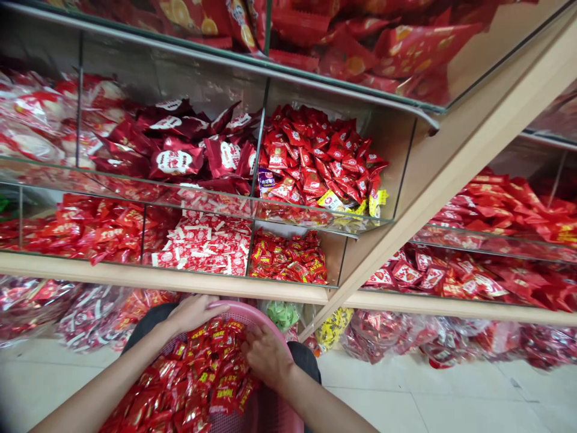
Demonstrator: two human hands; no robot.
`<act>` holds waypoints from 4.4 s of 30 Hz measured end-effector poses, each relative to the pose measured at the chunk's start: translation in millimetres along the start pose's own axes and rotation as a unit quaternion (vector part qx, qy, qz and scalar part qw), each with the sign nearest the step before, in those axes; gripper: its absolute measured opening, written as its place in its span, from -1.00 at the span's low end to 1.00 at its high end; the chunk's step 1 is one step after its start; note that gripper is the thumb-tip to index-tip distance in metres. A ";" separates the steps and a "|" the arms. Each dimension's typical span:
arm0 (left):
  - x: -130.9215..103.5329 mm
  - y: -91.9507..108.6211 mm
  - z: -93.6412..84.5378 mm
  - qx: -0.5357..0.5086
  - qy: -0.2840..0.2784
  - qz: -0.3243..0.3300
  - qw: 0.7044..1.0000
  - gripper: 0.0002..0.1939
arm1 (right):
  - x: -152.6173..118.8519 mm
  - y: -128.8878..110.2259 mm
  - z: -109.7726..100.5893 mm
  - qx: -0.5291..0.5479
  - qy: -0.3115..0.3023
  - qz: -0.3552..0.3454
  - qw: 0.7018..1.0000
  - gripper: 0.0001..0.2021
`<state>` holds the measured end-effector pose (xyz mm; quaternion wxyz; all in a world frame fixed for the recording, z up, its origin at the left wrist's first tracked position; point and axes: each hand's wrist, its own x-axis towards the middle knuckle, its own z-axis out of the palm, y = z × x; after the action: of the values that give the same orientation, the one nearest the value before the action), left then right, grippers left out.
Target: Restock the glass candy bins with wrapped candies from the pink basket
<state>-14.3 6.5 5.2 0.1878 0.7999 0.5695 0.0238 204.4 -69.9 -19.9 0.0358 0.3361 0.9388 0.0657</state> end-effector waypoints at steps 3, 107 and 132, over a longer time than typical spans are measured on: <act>1.0 -1.7 1.6 0.004 0.000 0.008 1.000 -0.39 | -0.5 0.5 -7.5 0.000 -0.010 0.004 1.000 -0.58; 1.4 -6.9 4.8 -0.017 0.017 0.008 1.000 -0.44 | 50.4 137.5 -111.1 0.213 0.096 0.219 0.947 -0.61; 1.1 -8.2 4.3 0.002 0.007 0.011 1.000 -0.43 | 68.4 119.9 -114.5 0.151 -0.011 0.225 0.963 -0.87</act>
<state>-20.2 8.6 -1.7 0.1813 0.8062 0.5624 0.0303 214.1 54.0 109.5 -0.0204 0.5410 0.8375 -0.0740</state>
